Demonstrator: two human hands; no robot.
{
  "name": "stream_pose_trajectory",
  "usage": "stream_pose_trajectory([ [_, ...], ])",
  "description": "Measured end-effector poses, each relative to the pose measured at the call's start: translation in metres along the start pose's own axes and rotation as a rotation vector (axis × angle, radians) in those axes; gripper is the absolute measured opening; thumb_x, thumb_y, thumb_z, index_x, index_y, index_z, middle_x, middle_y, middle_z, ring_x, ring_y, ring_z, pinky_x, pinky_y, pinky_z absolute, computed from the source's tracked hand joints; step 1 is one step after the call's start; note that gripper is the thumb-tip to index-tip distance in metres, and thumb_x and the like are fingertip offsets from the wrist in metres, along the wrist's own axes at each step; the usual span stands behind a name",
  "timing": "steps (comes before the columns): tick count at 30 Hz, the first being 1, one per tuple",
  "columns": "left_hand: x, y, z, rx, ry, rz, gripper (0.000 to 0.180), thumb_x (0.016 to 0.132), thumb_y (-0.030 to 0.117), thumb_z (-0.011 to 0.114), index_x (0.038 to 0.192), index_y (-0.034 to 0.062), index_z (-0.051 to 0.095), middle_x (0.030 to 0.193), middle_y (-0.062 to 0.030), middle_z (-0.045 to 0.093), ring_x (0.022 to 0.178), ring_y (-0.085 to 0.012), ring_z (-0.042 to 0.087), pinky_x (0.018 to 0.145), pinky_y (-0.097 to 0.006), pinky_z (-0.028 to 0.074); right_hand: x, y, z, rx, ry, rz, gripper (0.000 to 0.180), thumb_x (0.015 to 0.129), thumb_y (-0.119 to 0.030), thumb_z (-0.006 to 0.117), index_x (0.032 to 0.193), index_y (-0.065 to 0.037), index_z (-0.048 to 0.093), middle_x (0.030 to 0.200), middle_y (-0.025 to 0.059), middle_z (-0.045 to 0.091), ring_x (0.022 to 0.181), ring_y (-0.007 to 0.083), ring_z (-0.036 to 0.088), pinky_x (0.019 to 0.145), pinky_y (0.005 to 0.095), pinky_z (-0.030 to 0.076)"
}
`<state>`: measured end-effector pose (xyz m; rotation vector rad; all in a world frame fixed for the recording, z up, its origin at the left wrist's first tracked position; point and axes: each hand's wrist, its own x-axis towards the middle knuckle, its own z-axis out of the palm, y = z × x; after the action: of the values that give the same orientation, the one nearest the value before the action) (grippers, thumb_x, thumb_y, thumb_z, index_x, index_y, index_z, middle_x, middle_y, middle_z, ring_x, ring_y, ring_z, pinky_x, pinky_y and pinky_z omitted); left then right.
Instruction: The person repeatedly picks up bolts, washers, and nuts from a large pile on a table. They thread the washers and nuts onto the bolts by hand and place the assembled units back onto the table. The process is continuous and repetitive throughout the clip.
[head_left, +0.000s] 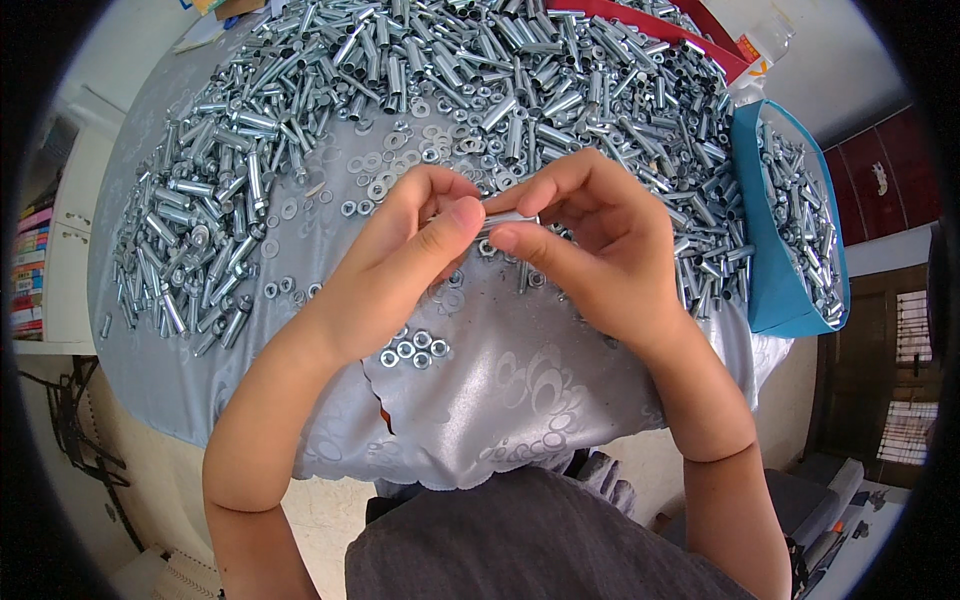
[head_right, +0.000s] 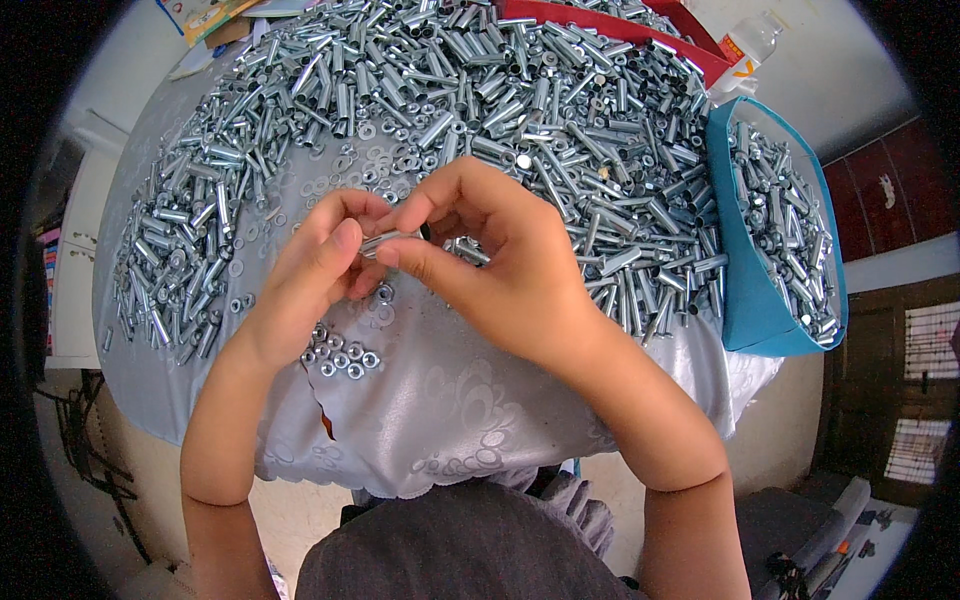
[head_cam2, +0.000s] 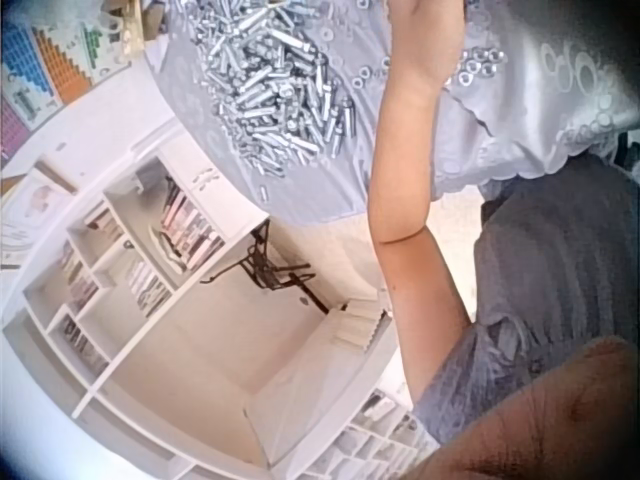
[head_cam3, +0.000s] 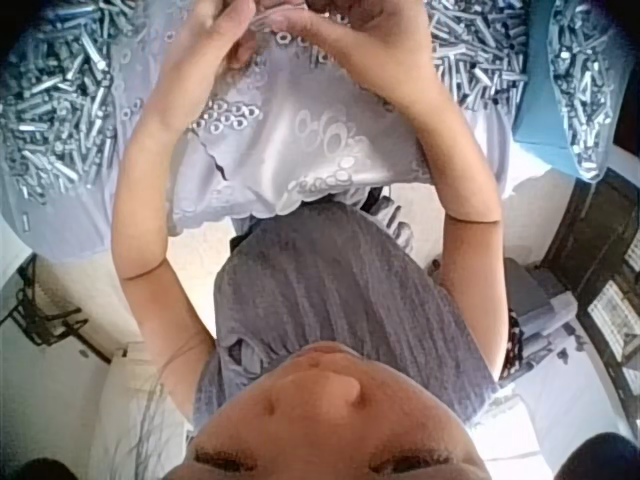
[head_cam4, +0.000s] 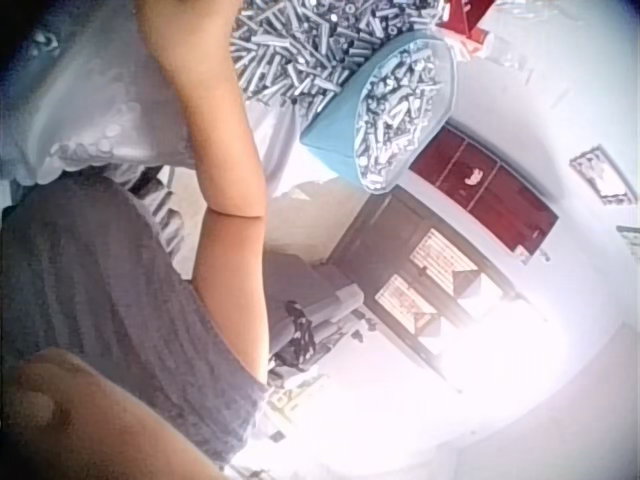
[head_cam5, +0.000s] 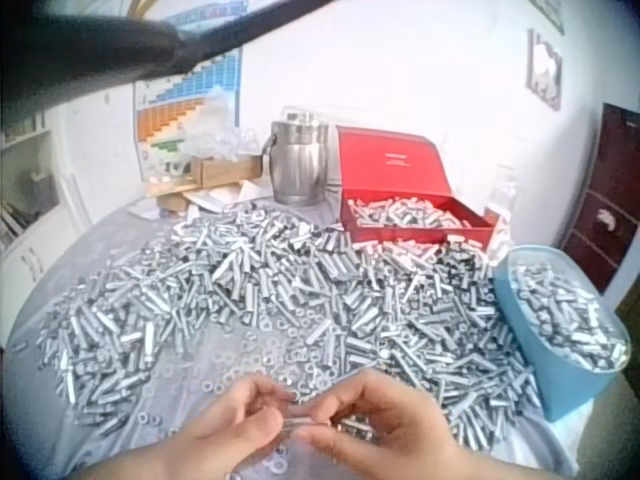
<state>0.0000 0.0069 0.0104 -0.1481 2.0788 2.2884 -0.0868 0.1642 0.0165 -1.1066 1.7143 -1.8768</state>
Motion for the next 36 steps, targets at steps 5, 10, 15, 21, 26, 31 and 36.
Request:
stream_pose_trajectory([
  [5,-0.001,-0.001,-0.002,0.022,0.057,0.077,0.056,0.086,0.047,0.043,0.118,0.0012,0.034,0.102,-0.0069,0.046,0.08,-0.0103,0.043,0.068,-0.023,0.034,0.0,0.001,-0.001,-0.032,0.018,0.055,0.017,0.076,0.004,0.062,0.088,0.001,0.051,0.089,0.0103,0.06,0.086,0.0132,0.058,0.076,0.0245,0.047],
  [10,0.003,-0.01,0.001,0.014,0.068,0.198,0.068,0.085,0.05,0.043,0.127,-0.0021,0.027,0.117,-0.0128,0.041,0.112,-0.0202,0.041,0.091,-0.031,0.033,0.002,-0.001,0.002,0.15,0.079,0.175,0.015,0.077,0.003,0.062,0.088,0.001,0.051,0.085,0.0049,0.058,0.08,0.0092,0.056,0.07,0.0218,0.046],
  [15,-0.002,-0.008,0.009,-0.111,-0.047,0.156,0.073,0.085,0.052,0.042,0.128,-0.0047,0.024,0.123,-0.0157,0.037,0.118,-0.0236,0.037,0.098,-0.034,0.029,-0.002,0.012,0.011,0.016,-0.066,0.023,0.019,0.076,0.005,0.061,0.092,0.001,0.051,0.091,0.0064,0.058,0.09,0.0132,0.056,0.078,0.0252,0.047],
  [21,-0.005,-0.003,0.01,-0.065,-0.035,0.087,0.061,0.088,0.047,0.042,0.123,-0.0026,0.031,0.112,-0.0098,0.043,0.106,-0.0135,0.04,0.09,-0.026,0.032,-0.003,0.01,0.016,0.058,-0.033,0.046,0.019,0.077,0.005,0.059,0.094,0.001,0.051,0.091,0.0068,0.058,0.087,0.0126,0.057,0.077,0.0251,0.047],
  [26,-0.006,-0.001,0.009,0.112,0.001,0.114,0.034,0.092,0.03,0.044,0.108,-0.0004,0.043,0.094,-0.0038,0.05,0.087,-0.0082,0.044,0.079,-0.022,0.037,-0.004,0.011,0.017,0.056,-0.032,0.023,0.023,0.079,0.002,0.058,0.101,0.003,0.053,0.093,0.0084,0.059,0.083,0.0125,0.059,0.073,0.025,0.049],
  [31,-0.005,-0.003,0.007,0.129,0.052,0.155,0.029,0.09,0.028,0.048,0.099,0.0009,0.049,0.083,-0.001,0.051,0.073,-0.005,0.043,0.065,-0.019,0.037,-0.002,0.008,0.01,-0.237,-0.001,-0.075,0.021,0.075,0.0,0.062,0.096,0.0,0.06,0.084,0.0096,0.063,0.081,0.0168,0.061,0.07,0.0263,0.049],
  [36,-0.005,-0.002,0.006,0.174,0.066,0.216,0.025,0.09,0.025,0.05,0.094,0.0007,0.052,0.076,0.0015,0.05,0.066,-0.0029,0.041,0.058,-0.018,0.034,0.004,0.003,-0.005,-0.592,-0.034,-0.377,0.02,0.066,-0.001,0.068,0.085,-0.003,0.065,0.077,0.0094,0.063,0.069,0.0231,0.06,0.06,0.027,0.047],
])
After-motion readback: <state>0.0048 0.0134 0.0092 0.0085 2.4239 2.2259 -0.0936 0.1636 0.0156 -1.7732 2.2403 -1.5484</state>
